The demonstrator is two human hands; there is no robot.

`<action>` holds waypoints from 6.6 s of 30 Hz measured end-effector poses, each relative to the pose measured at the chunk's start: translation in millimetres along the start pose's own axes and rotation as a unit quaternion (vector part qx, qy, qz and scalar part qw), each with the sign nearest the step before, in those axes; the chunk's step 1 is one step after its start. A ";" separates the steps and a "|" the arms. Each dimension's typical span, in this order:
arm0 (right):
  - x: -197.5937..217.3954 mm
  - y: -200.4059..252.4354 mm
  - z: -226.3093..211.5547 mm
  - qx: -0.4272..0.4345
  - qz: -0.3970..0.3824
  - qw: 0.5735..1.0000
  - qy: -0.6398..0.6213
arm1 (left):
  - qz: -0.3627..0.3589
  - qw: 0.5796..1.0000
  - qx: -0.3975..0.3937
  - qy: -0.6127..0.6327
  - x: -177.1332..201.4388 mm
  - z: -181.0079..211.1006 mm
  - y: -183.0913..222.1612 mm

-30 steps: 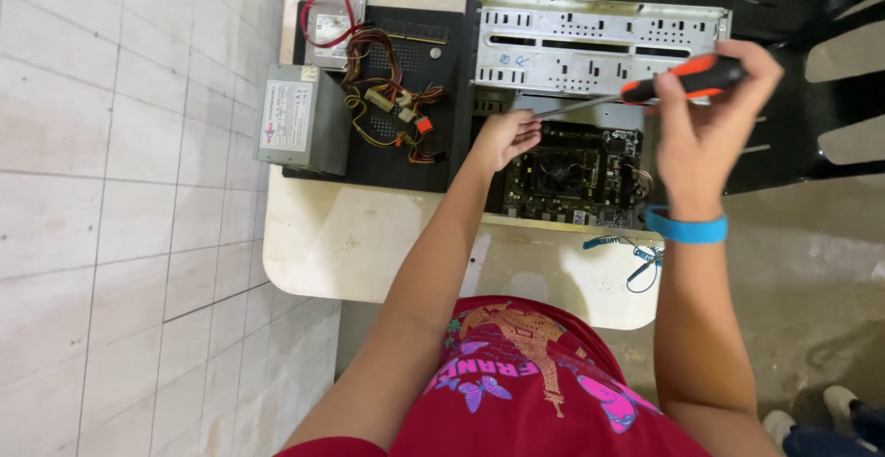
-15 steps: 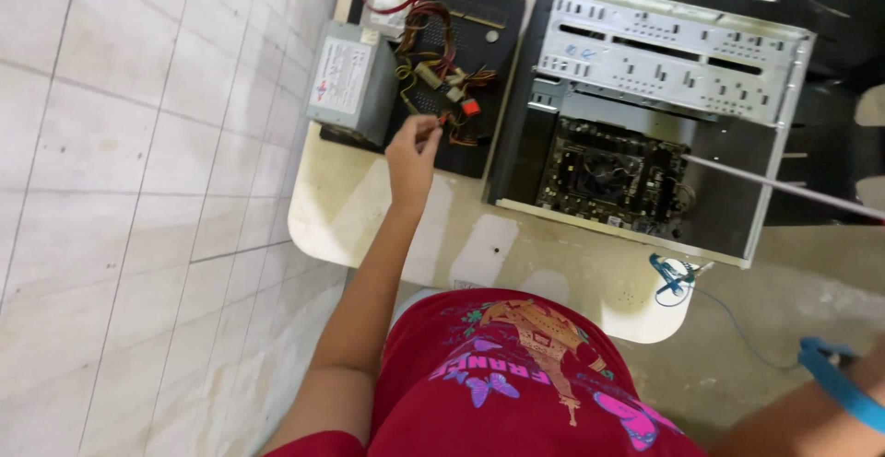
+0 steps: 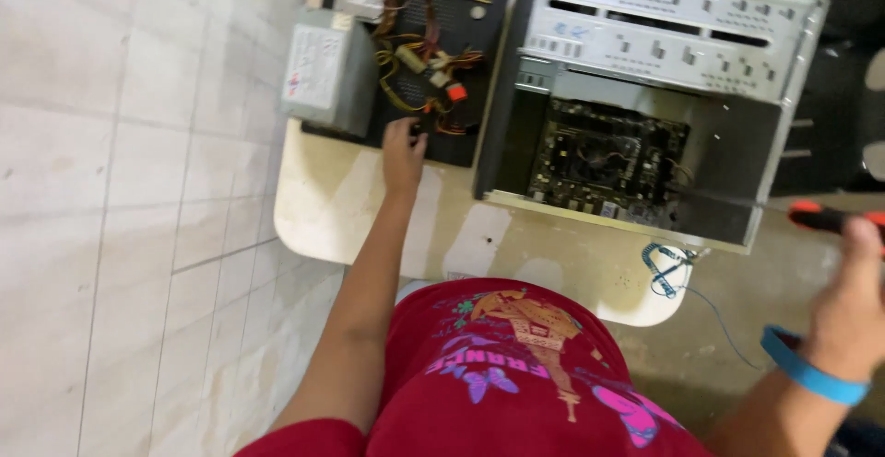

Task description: Removing the power supply unit from a desktop computer case by disconnecting cables and unscrewing it.

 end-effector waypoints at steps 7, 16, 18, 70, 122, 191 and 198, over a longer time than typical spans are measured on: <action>-12.3 -61.3 -108.3 0.094 -0.010 0.968 -0.231 | 0.133 0.978 -0.114 0.113 71.9 212.0 15.5; -41.8 -90.3 -130.1 0.141 -0.030 0.963 -0.227 | -0.288 0.903 -0.259 0.185 -90.3 389.7 -8.8; -44.9 -89.2 -137.1 0.174 -0.049 0.956 -0.232 | -0.451 0.855 -0.248 0.058 -173.5 379.9 9.5; -48.7 17.1 -41.3 0.138 -0.102 0.977 -0.123 | -0.571 0.810 -0.116 0.063 -275.4 305.3 24.5; -10.5 -19.5 -114.4 0.069 -0.081 0.990 -0.091 | -0.517 0.776 -0.338 0.128 -244.0 432.4 128.4; -18.7 -4.0 -87.0 -0.049 -0.022 0.973 -0.226 | -0.481 0.818 -0.027 0.315 -277.3 356.4 86.6; -43.1 -4.5 -63.5 -0.072 -0.080 0.976 -0.190 | -0.490 0.821 -0.015 0.293 -270.0 363.9 84.6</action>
Point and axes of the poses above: each hand's wrist, its own y-axis away from the middle knuckle, its own x-axis out of the back of the hand, z = x × y, the point moved 10 cm from there along -y, towards the middle knuckle, and after that the axes turned 3 degrees about -z, right-handed, at the moved point
